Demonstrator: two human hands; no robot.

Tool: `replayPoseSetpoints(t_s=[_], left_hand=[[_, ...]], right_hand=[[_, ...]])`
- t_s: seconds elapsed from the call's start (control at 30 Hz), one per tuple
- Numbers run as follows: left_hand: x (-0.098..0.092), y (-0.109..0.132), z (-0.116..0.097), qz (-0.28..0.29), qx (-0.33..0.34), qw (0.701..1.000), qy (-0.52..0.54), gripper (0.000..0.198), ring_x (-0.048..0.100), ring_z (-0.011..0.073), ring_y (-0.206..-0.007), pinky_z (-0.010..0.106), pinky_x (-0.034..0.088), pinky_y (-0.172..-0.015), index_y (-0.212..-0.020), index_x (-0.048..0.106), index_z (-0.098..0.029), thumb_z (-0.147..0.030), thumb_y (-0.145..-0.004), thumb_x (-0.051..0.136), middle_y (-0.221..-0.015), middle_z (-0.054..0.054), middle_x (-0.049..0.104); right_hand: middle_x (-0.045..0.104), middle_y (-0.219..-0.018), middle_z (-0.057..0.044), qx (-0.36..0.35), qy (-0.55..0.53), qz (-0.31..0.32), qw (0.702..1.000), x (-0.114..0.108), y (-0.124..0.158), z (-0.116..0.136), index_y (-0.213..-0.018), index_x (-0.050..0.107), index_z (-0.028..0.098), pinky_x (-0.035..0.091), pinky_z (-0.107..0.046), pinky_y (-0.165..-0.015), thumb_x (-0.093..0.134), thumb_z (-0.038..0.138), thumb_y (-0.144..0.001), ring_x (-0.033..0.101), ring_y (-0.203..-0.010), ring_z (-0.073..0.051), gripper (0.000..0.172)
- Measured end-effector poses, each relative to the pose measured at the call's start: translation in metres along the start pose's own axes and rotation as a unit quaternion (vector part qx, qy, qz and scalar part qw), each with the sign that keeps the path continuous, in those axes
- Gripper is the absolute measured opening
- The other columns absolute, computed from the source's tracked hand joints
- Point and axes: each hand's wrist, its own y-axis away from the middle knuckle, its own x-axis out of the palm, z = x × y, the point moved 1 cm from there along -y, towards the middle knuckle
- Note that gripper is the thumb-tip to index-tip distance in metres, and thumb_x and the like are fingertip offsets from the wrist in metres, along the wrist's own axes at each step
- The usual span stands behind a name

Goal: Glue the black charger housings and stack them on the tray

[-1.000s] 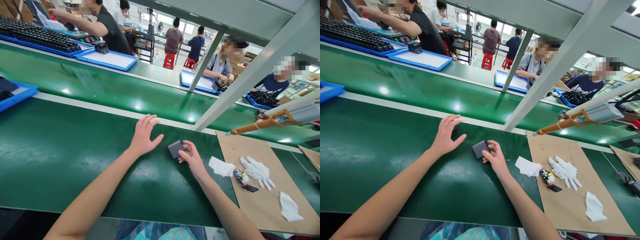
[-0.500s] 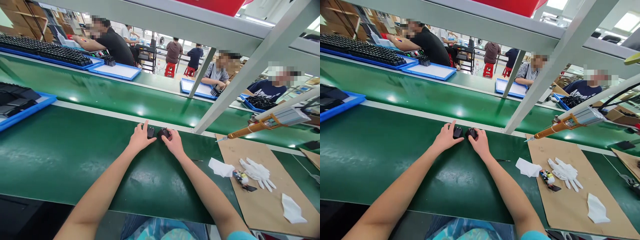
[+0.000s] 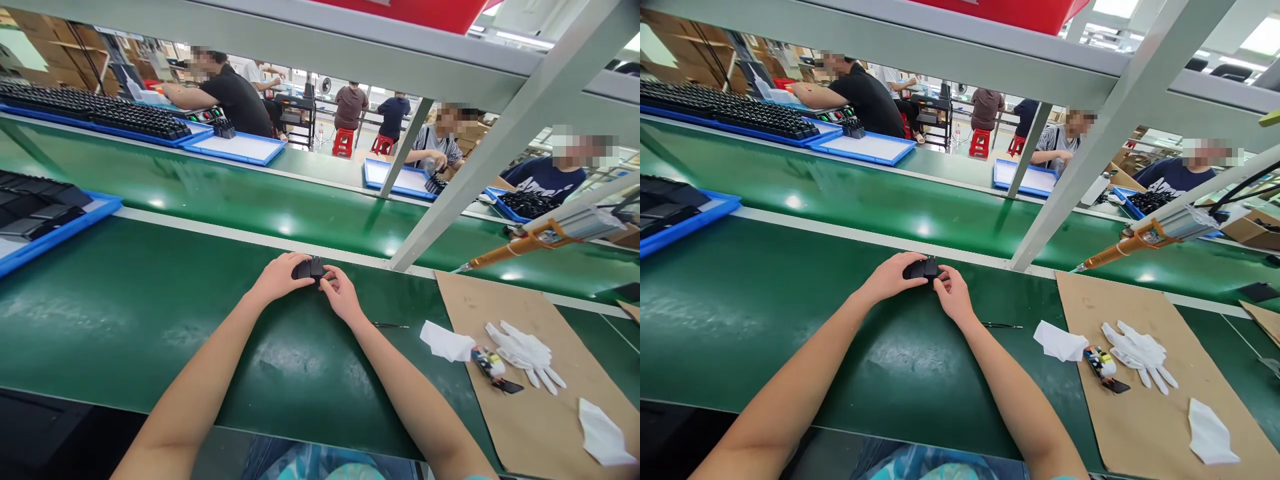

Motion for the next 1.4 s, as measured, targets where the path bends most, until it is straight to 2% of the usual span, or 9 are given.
replayPoseSetpoints(t_s=[0.23, 0.43, 0.57, 0.63, 0.9, 0.93, 1.07, 1.17, 1.4], left_hand=[[-0.006, -0.002, 0.012, 0.035, 0.000, 0.992, 0.117, 0.056, 0.057, 0.0260, -0.118, 0.039, 0.044, -0.102, -0.126, 0.056, -0.024, -0.050, -0.078, 0.063, -0.131, 0.005, 0.061], [-0.007, -0.003, 0.019, 0.049, -0.011, 0.991, 0.127, 0.057, 0.055, 0.0255, -0.122, 0.038, 0.042, -0.105, -0.128, 0.057, -0.025, -0.051, -0.077, 0.064, -0.134, 0.004, 0.059], [-0.010, -0.001, 0.019, 0.058, -0.012, 0.989, 0.133, 0.057, 0.055, 0.0252, -0.121, 0.038, 0.042, -0.105, -0.128, 0.056, -0.026, -0.051, -0.078, 0.064, -0.134, 0.003, 0.059], [-0.011, -0.001, 0.020, 0.058, -0.014, 0.989, 0.133, 0.057, 0.054, 0.0255, -0.122, 0.038, 0.041, -0.105, -0.128, 0.057, -0.026, -0.051, -0.077, 0.064, -0.134, 0.003, 0.059], [-0.013, -0.002, 0.020, 0.060, -0.024, 0.991, 0.119, 0.055, 0.058, 0.0264, -0.114, 0.038, 0.046, -0.099, -0.125, 0.058, -0.026, -0.056, -0.078, 0.060, -0.128, 0.004, 0.063], [-0.014, -0.002, 0.019, 0.062, -0.023, 0.990, 0.121, 0.056, 0.059, 0.0266, -0.113, 0.038, 0.047, -0.098, -0.125, 0.057, -0.026, -0.056, -0.079, 0.059, -0.128, 0.004, 0.062], [-0.015, 0.000, 0.016, 0.066, -0.012, 0.990, 0.124, 0.059, 0.060, 0.0273, -0.111, 0.037, 0.049, -0.095, -0.126, 0.057, -0.027, -0.054, -0.075, 0.064, -0.129, 0.004, 0.062], [-0.014, 0.000, 0.015, 0.063, -0.012, 0.991, 0.118, 0.058, 0.061, 0.0272, -0.107, 0.037, 0.050, -0.092, -0.126, 0.057, -0.026, -0.052, -0.074, 0.065, -0.124, 0.005, 0.064], [-0.014, 0.000, 0.020, 0.054, -0.031, 0.985, 0.160, 0.058, 0.057, 0.0264, -0.119, 0.038, 0.043, -0.104, -0.128, 0.055, -0.026, -0.058, -0.080, 0.057, -0.129, 0.004, 0.063]], right_hand=[[0.054, -0.100, -0.004, -0.032, 0.026, -0.007, 0.999, 0.001, 0.008, 0.007, -0.128, 0.051, 0.023, 0.051, -0.028, -0.071, 0.052, 0.031, -0.084, 0.054, -0.071, -0.011, 0.044], [0.055, -0.062, 0.006, -0.019, 0.012, 0.111, 0.994, 0.009, 0.015, 0.020, -0.141, 0.044, 0.023, 0.046, -0.024, -0.057, 0.047, 0.033, -0.089, 0.047, -0.049, -0.008, 0.053], [0.057, -0.059, 0.008, 0.014, 0.002, 0.162, 0.987, 0.018, 0.015, 0.022, -0.150, 0.024, 0.021, 0.045, -0.022, -0.049, 0.046, 0.031, -0.088, 0.046, -0.040, -0.007, 0.066], [0.056, -0.058, 0.008, 0.024, 0.012, 0.161, 0.987, 0.017, 0.012, 0.024, -0.146, 0.032, 0.020, 0.045, -0.021, -0.046, 0.045, 0.033, -0.089, 0.046, -0.040, -0.007, 0.060], [0.066, -0.085, -0.003, -0.020, 0.185, 0.123, 0.975, -0.072, 0.033, 0.050, -0.095, 0.070, 0.021, 0.047, -0.026, -0.063, 0.054, 0.025, -0.081, 0.057, -0.067, -0.013, 0.021], [0.066, -0.096, -0.006, -0.023, 0.232, 0.125, 0.964, -0.087, 0.045, 0.048, -0.100, 0.070, 0.021, 0.047, -0.027, -0.065, 0.054, 0.019, -0.080, 0.059, -0.075, -0.016, 0.026], [0.065, -0.115, -0.012, -0.061, 0.584, 0.146, 0.796, -0.127, 0.096, 0.023, -0.124, 0.060, 0.018, 0.051, -0.032, -0.065, 0.045, 0.004, -0.080, 0.062, -0.096, -0.026, 0.048], [0.069, -0.104, -0.012, -0.101, 0.634, 0.137, 0.754, -0.133, 0.114, 0.003, -0.118, 0.063, 0.017, 0.053, -0.033, -0.063, 0.042, 0.004, -0.084, 0.064, -0.090, -0.025, 0.042], [0.066, -0.092, -0.008, -0.112, 0.381, 0.057, 0.916, -0.105, 0.082, 0.039, -0.101, 0.061, 0.020, 0.055, -0.033, -0.075, 0.045, 0.031, -0.094, 0.065, -0.086, -0.020, 0.021]])
